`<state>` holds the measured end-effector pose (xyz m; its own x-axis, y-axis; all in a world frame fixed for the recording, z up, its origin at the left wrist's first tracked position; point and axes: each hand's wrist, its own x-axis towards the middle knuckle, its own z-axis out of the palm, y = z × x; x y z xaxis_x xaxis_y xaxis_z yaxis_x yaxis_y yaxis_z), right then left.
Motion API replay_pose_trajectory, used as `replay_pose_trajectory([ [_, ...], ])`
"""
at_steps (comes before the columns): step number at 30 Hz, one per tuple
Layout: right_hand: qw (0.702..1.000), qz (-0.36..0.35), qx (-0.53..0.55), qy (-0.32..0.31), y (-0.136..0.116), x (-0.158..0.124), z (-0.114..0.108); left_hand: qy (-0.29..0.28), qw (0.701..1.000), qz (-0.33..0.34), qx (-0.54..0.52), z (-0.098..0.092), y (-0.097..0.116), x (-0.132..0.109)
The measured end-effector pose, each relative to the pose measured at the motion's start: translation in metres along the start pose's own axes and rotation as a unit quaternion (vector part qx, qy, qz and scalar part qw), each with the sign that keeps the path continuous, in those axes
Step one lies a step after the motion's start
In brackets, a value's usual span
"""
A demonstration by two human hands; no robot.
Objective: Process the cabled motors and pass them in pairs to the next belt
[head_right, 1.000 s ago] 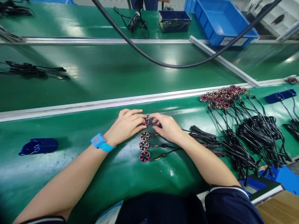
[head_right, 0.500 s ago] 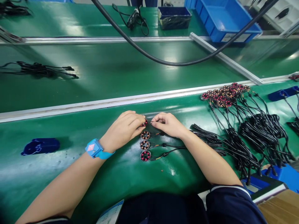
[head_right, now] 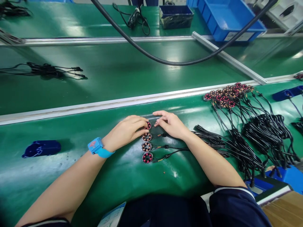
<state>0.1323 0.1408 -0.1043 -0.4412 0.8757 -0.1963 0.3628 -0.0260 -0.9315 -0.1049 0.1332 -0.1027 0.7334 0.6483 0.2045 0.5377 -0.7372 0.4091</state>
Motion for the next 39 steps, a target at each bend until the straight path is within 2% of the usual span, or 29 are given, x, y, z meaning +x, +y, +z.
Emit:
replay_pose_trajectory([
  [3, 0.998, -0.034, -0.057, -0.005, -0.005, -0.005, -0.005, -0.026, 1.0, -0.006, 0.004, -0.006, -0.001, -0.003],
  [6, 0.993, -0.076, -0.08, 0.052, -0.017, -0.012, -0.012, -0.027, 0.999, -0.007, 0.035, -0.017, 0.006, -0.01],
  [11, 0.975, -0.116, -0.138, 0.131, -0.044, -0.029, -0.026, -0.079, 0.995, -0.006, 0.063, -0.028, 0.022, -0.02],
  [15, 0.956, -0.122, -0.193, 0.186, -0.059, -0.055, -0.036, -0.085, 0.993, -0.017, 0.08, -0.029, 0.024, -0.021],
  [18, 0.937, -0.12, -0.249, 0.213, -0.059, -0.086, -0.046, -0.065, 0.995, -0.003, 0.069, -0.031, 0.028, -0.021],
  [23, 0.885, -0.067, -0.393, 0.239, -0.032, -0.153, -0.069, -0.063, 0.997, 0.039, 0.023, -0.025, 0.048, -0.032],
  [26, 0.854, -0.023, -0.458, 0.245, -0.007, -0.191, -0.078, -0.056, 0.996, 0.047, 0.044, -0.017, 0.057, -0.042],
  [29, 0.837, 0.008, -0.486, 0.25, 0.015, -0.217, -0.079, -0.04, 0.995, 0.04, 0.083, -0.013, 0.06, -0.051],
  [33, 0.82, 0.021, -0.512, 0.256, 0.035, -0.231, -0.073, -0.031, 0.994, 0.038, 0.097, -0.013, 0.062, -0.056],
  [39, 0.802, 0.026, -0.54, 0.255, 0.056, -0.232, -0.072, -0.048, 0.993, 0.051, 0.097, -0.007, 0.069, -0.06],
])
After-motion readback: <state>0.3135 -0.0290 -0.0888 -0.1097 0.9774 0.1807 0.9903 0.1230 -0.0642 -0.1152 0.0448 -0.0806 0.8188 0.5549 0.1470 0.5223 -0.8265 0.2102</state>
